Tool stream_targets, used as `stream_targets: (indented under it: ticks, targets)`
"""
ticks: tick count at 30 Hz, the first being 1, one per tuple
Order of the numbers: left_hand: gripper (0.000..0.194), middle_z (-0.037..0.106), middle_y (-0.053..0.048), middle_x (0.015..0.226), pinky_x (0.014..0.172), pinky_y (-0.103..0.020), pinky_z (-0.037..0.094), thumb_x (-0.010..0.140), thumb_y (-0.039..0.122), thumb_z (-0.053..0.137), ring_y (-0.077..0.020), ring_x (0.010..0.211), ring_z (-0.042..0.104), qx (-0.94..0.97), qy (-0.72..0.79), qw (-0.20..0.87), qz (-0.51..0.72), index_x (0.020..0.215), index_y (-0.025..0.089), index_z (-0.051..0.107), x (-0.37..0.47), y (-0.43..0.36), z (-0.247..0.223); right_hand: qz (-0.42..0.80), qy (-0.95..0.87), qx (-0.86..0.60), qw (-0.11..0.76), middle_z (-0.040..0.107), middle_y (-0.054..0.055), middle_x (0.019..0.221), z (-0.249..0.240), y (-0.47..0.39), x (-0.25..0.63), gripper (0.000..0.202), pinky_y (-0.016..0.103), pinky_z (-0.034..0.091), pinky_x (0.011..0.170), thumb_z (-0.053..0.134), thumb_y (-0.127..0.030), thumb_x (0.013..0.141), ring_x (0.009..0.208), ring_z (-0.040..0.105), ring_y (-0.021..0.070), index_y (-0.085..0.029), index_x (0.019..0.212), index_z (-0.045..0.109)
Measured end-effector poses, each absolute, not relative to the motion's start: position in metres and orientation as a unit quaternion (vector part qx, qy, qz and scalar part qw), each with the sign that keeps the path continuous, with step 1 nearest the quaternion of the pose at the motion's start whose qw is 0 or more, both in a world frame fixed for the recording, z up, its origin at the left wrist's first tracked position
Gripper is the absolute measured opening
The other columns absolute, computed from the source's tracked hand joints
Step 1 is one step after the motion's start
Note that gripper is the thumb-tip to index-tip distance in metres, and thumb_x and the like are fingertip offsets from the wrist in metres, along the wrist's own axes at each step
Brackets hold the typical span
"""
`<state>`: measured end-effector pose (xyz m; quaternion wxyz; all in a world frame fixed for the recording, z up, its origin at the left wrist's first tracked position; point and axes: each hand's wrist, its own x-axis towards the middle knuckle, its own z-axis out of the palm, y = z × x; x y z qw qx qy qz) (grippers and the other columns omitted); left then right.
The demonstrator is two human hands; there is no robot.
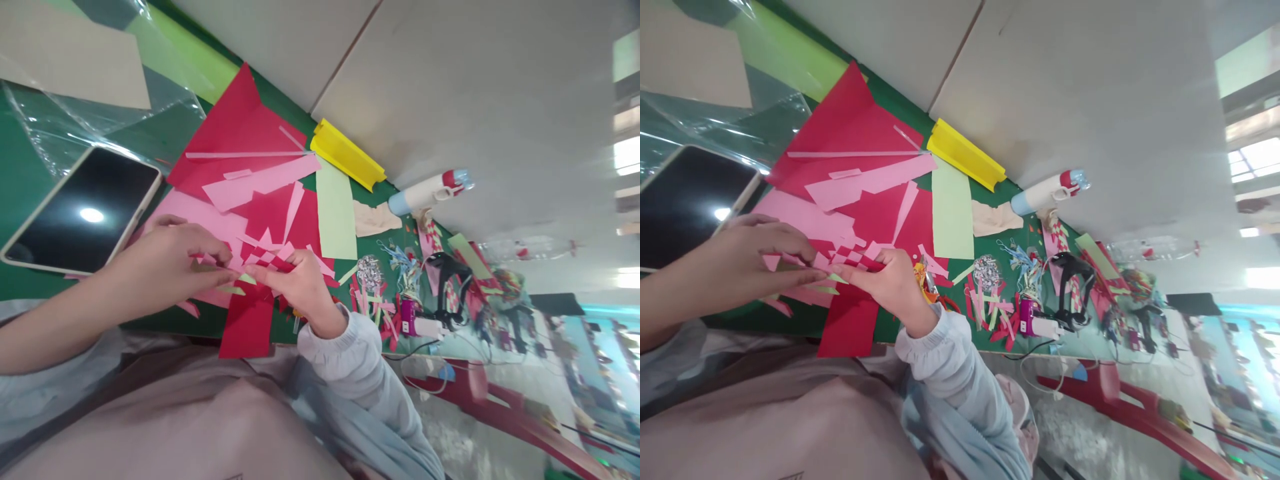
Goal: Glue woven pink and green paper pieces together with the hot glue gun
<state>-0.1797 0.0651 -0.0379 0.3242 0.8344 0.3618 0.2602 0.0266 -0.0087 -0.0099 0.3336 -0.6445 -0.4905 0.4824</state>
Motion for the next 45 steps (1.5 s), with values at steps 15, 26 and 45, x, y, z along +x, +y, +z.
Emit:
stream_targets:
  ticks: [15, 26, 45]
  targets:
    - [0.042, 0.067, -0.007, 0.133, 0.115, -0.053, 0.036, 0.095, 0.037, 0.052, -0.0311, 0.131, 0.054, 0.899, 0.345, 0.017, 0.269, 0.136, 0.029, 0.057, -0.211, 0.065, -0.052, -0.087, -0.863, -0.461, 0.188, 0.075, 0.005, 0.098, -0.029, -0.015, 0.036, 0.022, 0.034, 0.048, 0.085, 0.055, -0.014, 0.097, 0.093, 0.062, 0.0185, -0.021, 0.096, 0.075]
    - [0.031, 0.076, -0.010, 0.106, 0.092, -0.051, 0.047, 0.091, 0.024, 0.047, -0.0330, 0.102, 0.065, 0.909, 0.335, 0.071, 0.238, 0.115, 0.026, 0.067, -0.223, 0.018, -0.072, -0.024, -0.882, -0.466, 0.067, 0.073, 0.009, 0.102, -0.056, -0.066, 0.034, 0.023, 0.036, 0.046, 0.080, 0.053, -0.022, 0.101, 0.093, 0.058, 0.0210, -0.015, 0.113, 0.071]
    - [0.029, 0.077, -0.008, 0.104, 0.089, -0.046, 0.049, 0.094, 0.023, 0.047, -0.0308, 0.102, 0.063, 0.926, 0.309, 0.070, 0.207, 0.105, 0.024, 0.074, -0.211, 0.015, -0.082, -0.077, -0.884, -0.453, 0.083, 0.075, 0.010, 0.113, -0.061, -0.058, 0.031, 0.026, 0.032, 0.056, 0.086, 0.055, -0.012, 0.099, 0.098, 0.065, 0.0186, -0.015, 0.119, 0.071]
